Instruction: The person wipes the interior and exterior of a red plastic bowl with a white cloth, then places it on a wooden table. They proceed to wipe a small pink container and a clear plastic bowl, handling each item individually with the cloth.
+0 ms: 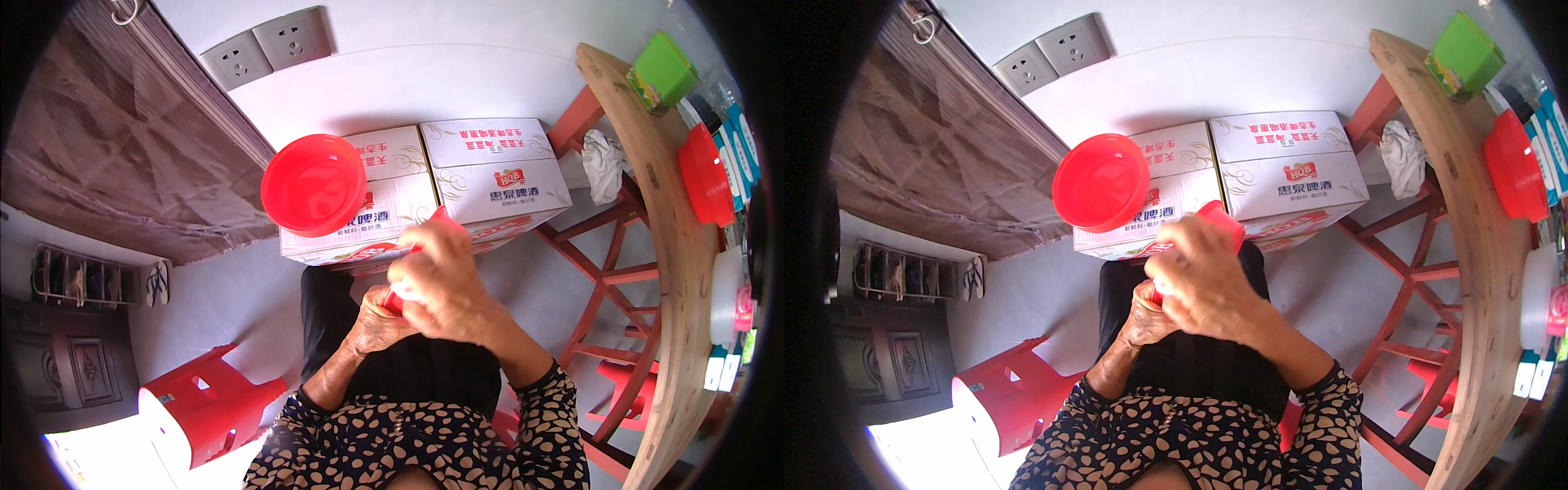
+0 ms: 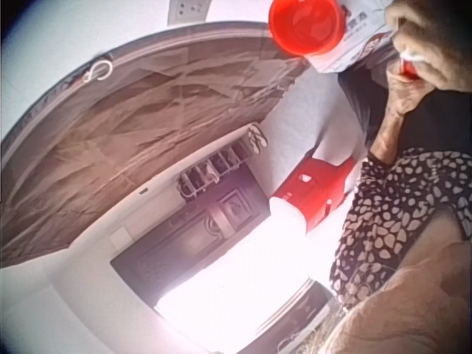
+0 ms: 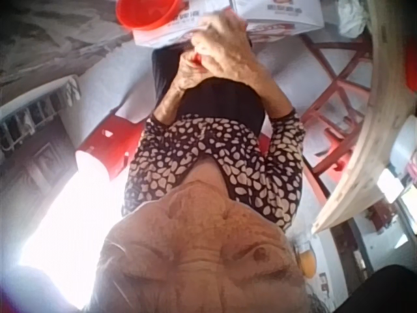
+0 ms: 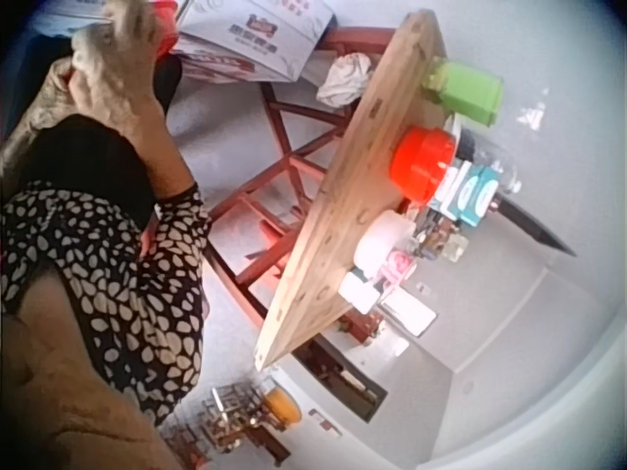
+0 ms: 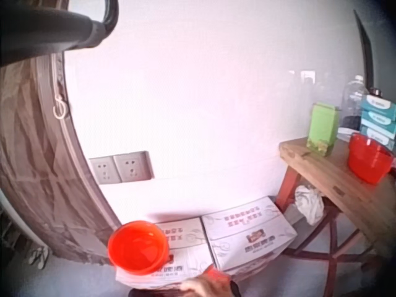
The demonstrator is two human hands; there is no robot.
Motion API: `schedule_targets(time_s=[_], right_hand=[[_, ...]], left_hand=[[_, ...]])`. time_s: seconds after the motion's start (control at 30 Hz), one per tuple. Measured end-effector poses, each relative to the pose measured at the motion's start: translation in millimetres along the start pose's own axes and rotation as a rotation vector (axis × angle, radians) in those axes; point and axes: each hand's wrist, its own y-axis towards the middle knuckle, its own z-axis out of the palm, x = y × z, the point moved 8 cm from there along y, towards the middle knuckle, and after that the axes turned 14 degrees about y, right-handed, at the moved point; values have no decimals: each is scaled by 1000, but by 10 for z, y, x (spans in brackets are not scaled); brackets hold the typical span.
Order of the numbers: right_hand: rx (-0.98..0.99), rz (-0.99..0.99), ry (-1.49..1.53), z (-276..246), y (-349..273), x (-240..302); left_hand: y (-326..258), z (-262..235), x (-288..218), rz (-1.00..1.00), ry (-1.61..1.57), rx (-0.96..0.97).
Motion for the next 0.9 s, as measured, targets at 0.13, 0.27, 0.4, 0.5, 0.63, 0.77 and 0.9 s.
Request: schedule_targets(time_s=[0.13,0.27,0.4,0.5,0.63,0.77,0.9], right_hand=[[-40,158,468,-345,30,-632],[9,506,775,-387,-65,-972],[102,458,596,-424,-85,-871],[167,157,255,-343,14,-556],[218,51,65,7,30,-142],[9,-15,53,-140,63,-136],[-146,195,352,-346,-26,-546]], left_hand=[[9,89,-283,121,218,86],[-12,147,-273,175,239,176],[8,154,-219,-4,4,355],[76,155,-291,-128,85,321],[108,71,-242,-80,218,41],[69,-24,-365,-12,376,-60],[27,6,-362,26,323,-27]])
